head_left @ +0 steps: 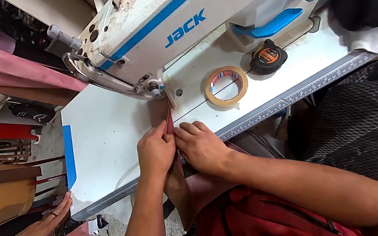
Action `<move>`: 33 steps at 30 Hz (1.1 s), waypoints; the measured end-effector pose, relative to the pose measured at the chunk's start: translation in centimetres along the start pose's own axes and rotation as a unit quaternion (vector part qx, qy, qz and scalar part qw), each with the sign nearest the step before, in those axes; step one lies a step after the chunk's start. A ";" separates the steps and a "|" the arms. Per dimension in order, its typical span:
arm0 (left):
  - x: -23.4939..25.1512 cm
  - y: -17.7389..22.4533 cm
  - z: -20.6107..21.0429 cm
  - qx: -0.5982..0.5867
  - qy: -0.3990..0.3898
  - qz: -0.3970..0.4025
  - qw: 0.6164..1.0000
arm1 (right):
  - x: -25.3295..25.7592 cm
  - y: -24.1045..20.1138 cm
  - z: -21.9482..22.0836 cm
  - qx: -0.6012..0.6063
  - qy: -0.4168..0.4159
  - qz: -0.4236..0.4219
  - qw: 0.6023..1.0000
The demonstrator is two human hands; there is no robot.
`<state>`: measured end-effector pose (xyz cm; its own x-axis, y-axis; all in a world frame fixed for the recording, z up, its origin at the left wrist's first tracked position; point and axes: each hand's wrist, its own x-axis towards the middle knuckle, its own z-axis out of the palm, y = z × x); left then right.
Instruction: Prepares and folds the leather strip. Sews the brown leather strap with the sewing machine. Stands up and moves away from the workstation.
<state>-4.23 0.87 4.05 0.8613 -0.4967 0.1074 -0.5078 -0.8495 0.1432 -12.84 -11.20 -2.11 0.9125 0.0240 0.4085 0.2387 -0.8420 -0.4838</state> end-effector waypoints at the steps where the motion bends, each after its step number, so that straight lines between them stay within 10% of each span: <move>1: 0.1 -0.1 0.2 0.022 0.000 0.018 1.000 | 0.0 0.2 0.2 -0.016 -0.013 -0.020 1.000; 11: 0.5 -0.6 -0.2 0.103 0.007 0.100 0.990 | 0.2 1.0 -1.7 -0.077 -0.157 -0.102 0.979; 33: 0.3 -1.6 -1.0 0.087 -0.152 0.160 0.972 | 0.3 1.6 -2.2 -0.101 -0.159 -0.157 0.969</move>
<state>-3.20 2.25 4.89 0.6400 -0.7471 -0.1795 -0.7619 -0.6474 -0.0216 -12.92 -13.75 -1.05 0.8696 0.4342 0.2351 0.4804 -0.8541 -0.1993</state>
